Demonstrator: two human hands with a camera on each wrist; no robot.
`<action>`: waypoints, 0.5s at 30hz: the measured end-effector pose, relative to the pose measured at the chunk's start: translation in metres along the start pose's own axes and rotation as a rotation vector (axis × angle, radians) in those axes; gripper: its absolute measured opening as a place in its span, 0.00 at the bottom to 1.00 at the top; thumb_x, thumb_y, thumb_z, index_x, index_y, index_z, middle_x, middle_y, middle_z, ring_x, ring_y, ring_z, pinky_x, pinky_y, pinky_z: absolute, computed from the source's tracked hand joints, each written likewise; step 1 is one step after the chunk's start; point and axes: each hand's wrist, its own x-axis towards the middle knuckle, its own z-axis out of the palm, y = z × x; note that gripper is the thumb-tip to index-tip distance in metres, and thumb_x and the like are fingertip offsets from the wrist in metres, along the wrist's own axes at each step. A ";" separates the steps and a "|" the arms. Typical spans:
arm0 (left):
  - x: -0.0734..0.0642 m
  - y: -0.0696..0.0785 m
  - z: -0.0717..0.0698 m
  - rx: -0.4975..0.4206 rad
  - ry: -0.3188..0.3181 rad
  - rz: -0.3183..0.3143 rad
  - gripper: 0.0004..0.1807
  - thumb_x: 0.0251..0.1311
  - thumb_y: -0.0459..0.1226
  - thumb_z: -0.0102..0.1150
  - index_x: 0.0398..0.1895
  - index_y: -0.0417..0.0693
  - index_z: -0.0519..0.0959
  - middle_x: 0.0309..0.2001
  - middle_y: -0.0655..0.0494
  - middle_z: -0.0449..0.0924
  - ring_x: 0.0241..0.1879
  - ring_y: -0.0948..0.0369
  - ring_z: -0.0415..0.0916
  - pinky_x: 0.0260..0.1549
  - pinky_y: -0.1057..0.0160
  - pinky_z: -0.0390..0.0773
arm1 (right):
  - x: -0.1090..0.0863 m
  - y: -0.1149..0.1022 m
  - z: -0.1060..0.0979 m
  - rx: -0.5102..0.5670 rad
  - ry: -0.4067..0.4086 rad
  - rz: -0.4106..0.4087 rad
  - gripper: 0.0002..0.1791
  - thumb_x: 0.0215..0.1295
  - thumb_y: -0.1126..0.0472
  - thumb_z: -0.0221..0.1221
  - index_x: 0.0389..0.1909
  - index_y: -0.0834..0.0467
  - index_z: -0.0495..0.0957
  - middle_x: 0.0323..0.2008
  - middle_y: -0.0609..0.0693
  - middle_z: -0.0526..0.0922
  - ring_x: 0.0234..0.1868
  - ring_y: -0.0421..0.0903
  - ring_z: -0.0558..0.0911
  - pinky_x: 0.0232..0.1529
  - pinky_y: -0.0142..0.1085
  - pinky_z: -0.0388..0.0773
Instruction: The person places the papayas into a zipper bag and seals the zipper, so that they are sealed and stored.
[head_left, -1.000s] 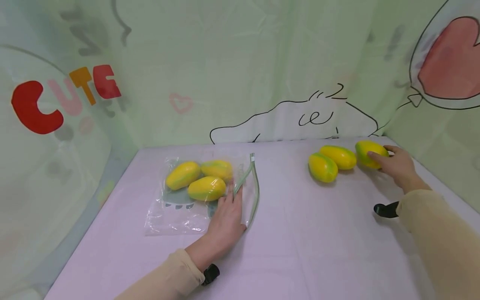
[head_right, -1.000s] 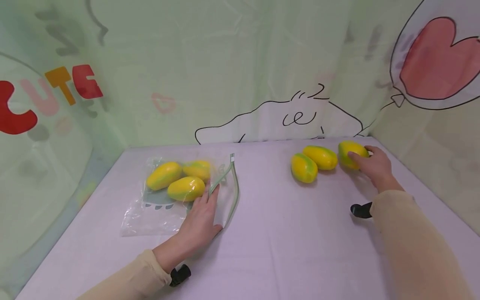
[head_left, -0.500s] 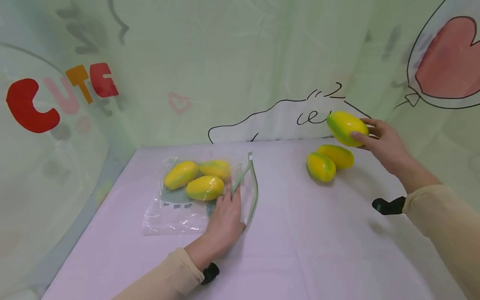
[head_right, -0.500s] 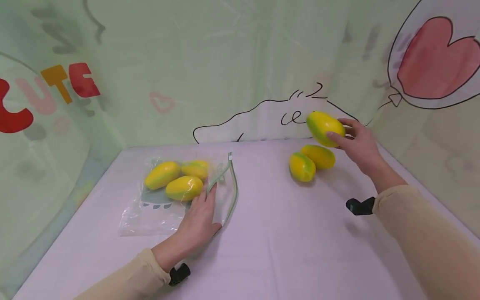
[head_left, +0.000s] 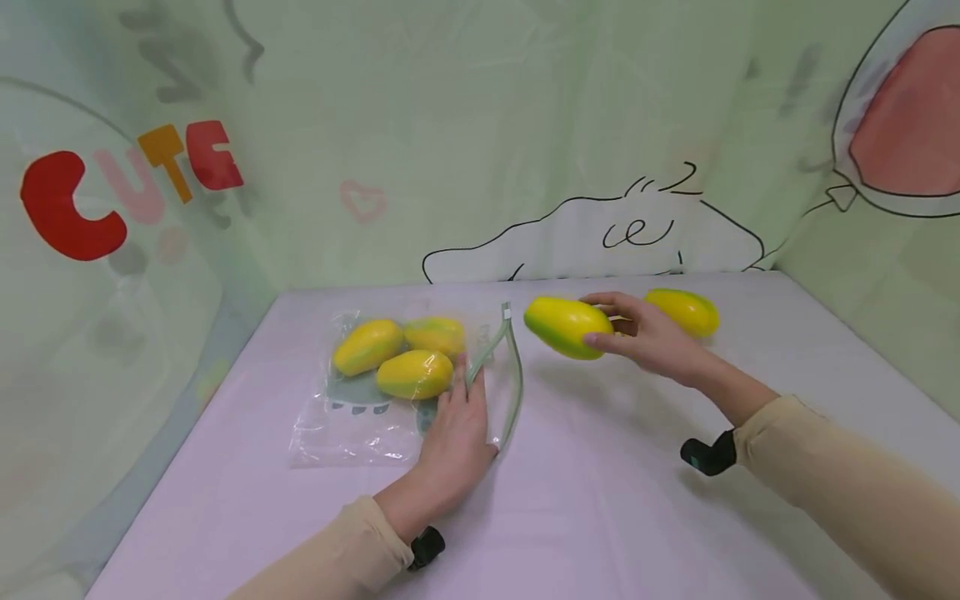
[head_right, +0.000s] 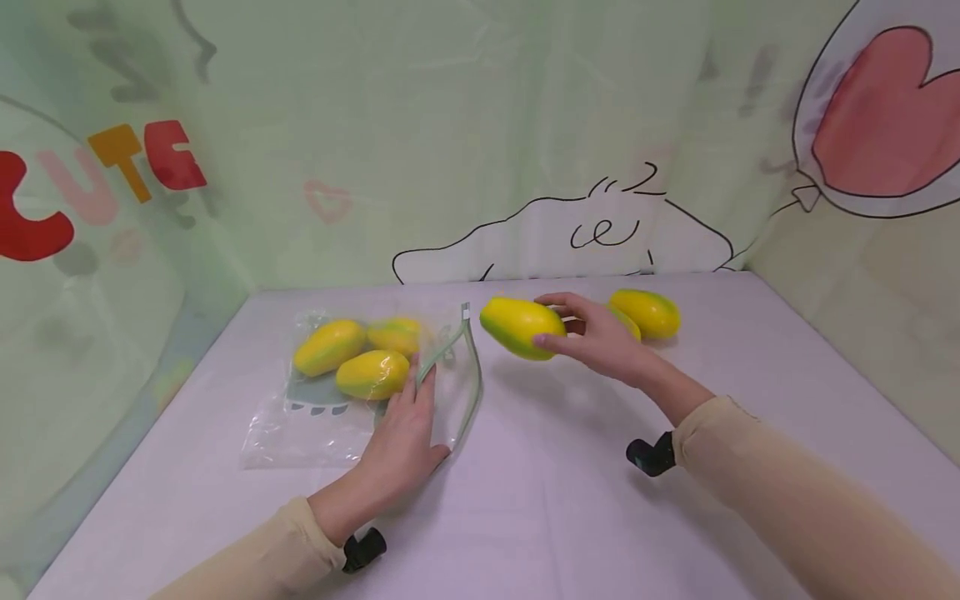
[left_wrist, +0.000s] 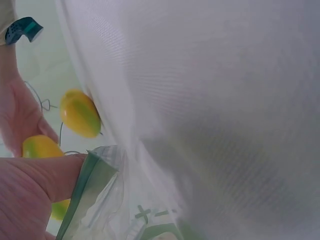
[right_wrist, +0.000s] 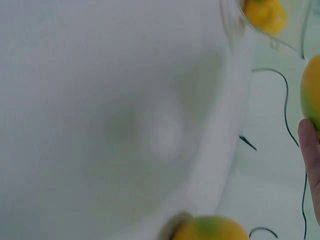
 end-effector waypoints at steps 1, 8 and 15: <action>0.000 0.000 0.000 -0.006 0.000 0.000 0.52 0.48 0.30 0.79 0.76 0.33 0.60 0.82 0.36 0.45 0.61 0.40 0.73 0.60 0.48 0.79 | 0.001 0.000 0.006 -0.005 -0.019 -0.012 0.35 0.71 0.50 0.63 0.74 0.56 0.64 0.68 0.61 0.73 0.63 0.60 0.79 0.59 0.42 0.81; 0.000 0.002 -0.001 -0.010 -0.012 -0.006 0.52 0.49 0.31 0.78 0.77 0.33 0.59 0.82 0.36 0.43 0.62 0.40 0.72 0.60 0.50 0.79 | 0.010 0.000 0.039 -0.021 -0.124 -0.091 0.32 0.70 0.53 0.65 0.70 0.59 0.70 0.66 0.60 0.76 0.58 0.55 0.82 0.60 0.49 0.81; 0.001 0.003 -0.002 0.017 -0.025 -0.014 0.50 0.51 0.33 0.78 0.76 0.33 0.61 0.82 0.37 0.43 0.59 0.41 0.74 0.58 0.52 0.80 | 0.026 0.000 0.062 -0.079 -0.148 -0.104 0.32 0.68 0.53 0.66 0.67 0.63 0.71 0.64 0.60 0.78 0.60 0.57 0.80 0.60 0.49 0.81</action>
